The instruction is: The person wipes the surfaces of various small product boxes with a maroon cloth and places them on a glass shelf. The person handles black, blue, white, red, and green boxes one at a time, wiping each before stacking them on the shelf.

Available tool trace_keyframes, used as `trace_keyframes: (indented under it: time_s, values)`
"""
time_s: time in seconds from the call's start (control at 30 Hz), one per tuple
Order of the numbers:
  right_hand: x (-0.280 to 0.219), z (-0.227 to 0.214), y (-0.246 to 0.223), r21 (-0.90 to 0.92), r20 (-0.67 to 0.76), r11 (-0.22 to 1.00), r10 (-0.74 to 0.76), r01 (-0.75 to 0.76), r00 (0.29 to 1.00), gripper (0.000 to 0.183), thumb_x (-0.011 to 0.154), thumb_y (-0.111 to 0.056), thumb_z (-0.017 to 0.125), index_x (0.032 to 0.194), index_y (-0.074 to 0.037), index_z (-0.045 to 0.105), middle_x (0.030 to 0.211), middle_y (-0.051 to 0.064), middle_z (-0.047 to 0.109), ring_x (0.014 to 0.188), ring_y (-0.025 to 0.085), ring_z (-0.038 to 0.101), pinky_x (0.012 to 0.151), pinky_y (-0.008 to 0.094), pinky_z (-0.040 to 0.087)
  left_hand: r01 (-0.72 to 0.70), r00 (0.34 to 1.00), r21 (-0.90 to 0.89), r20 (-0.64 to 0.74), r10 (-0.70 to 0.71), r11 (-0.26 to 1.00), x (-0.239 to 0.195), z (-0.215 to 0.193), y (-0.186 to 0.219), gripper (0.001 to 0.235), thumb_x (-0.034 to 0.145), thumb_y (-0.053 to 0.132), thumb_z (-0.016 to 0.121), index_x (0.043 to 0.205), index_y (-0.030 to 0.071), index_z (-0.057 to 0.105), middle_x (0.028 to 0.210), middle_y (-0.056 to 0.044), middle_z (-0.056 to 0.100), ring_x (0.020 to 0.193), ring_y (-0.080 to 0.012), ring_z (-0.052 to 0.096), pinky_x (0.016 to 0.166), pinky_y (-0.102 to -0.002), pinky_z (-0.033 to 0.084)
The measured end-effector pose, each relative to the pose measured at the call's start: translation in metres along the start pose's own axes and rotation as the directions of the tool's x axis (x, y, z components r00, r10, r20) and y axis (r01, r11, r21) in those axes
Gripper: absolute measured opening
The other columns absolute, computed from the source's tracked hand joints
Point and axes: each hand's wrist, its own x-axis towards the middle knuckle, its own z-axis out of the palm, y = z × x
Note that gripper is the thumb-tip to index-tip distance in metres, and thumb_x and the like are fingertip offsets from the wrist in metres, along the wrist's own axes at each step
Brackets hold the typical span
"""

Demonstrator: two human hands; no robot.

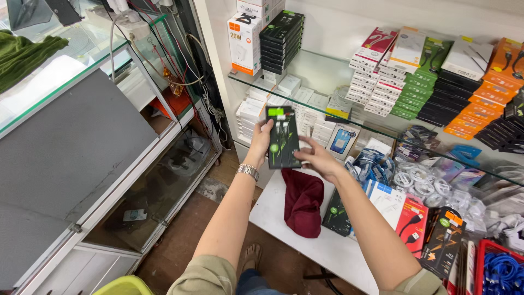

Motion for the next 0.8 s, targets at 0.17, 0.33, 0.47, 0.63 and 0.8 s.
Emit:
trace_keyframes:
  time_s: [0.17, 0.33, 0.47, 0.63, 0.8]
  values:
    - [0.067, 0.015, -0.080, 0.168, -0.410, 0.967, -0.110, 0.194, 0.905, 0.073, 0.090, -0.017, 0.076, 0.153, -0.018, 0.039, 0.110, 0.006, 0.069, 0.093, 0.015, 0.064, 0.070, 0.032, 0.054, -0.153, 0.982, 0.302, -0.061, 0.180, 0.941, 0.020, 0.012, 0.064, 0.044, 0.096, 0.021, 0.060, 0.138, 0.007, 0.056, 0.121, -0.016, 0.070, 0.097, -0.0208, 0.070, 0.078, -0.035, 0.061]
    - [0.145, 0.027, -0.140, 0.180, -0.590, 0.914, -0.196, 0.365, 0.783, 0.064, 0.089, -0.017, 0.075, 0.142, -0.016, 0.037, 0.110, 0.009, 0.069, 0.090, 0.015, 0.066, 0.068, 0.032, 0.056, -0.461, 0.868, 0.380, 0.002, 0.497, 0.802, 0.091, 0.016, 0.109, 0.031, 0.094, 0.008, 0.063, 0.124, -0.001, 0.066, 0.115, -0.013, 0.064, 0.086, -0.0180, 0.074, 0.069, -0.029, 0.062]
    - [0.208, 0.013, -0.175, 0.130, -0.631, 0.902, -0.244, 0.411, 0.737, 0.060, 0.091, -0.017, 0.075, 0.140, -0.012, 0.041, 0.111, 0.011, 0.070, 0.090, 0.016, 0.066, 0.067, 0.032, 0.056, -0.514, 0.827, 0.430, 0.020, 0.561, 0.742, 0.152, 0.019, 0.135, 0.033, 0.094, 0.009, 0.066, 0.126, -0.002, 0.066, 0.110, -0.014, 0.065, 0.084, -0.0184, 0.073, 0.070, -0.030, 0.060]
    - [0.256, 0.004, -0.184, -0.024, -0.616, 0.873, -0.397, 0.487, 0.680, 0.053, 0.087, -0.008, 0.077, 0.136, -0.003, 0.058, 0.120, 0.014, 0.069, 0.099, 0.020, 0.071, 0.080, 0.031, 0.060, -0.519, 0.807, 0.487, 0.009, 0.590, 0.702, 0.193, 0.017, 0.141, 0.037, 0.092, 0.008, 0.067, 0.128, -0.002, 0.065, 0.115, -0.015, 0.062, 0.081, -0.0191, 0.069, 0.069, -0.031, 0.058]
    - [0.275, 0.016, -0.186, -0.295, -0.699, 0.855, -0.497, 0.426, 0.514, 0.048, 0.086, -0.001, 0.073, 0.132, -0.001, 0.061, 0.134, 0.018, 0.058, 0.105, 0.023, 0.073, 0.086, 0.033, 0.061, -0.535, 0.809, 0.412, -0.002, 0.588, 0.738, 0.212, 0.028, 0.138, 0.052, 0.092, 0.004, 0.061, 0.143, -0.002, 0.052, 0.124, -0.018, 0.061, 0.098, -0.0254, 0.067, 0.083, -0.033, 0.060]
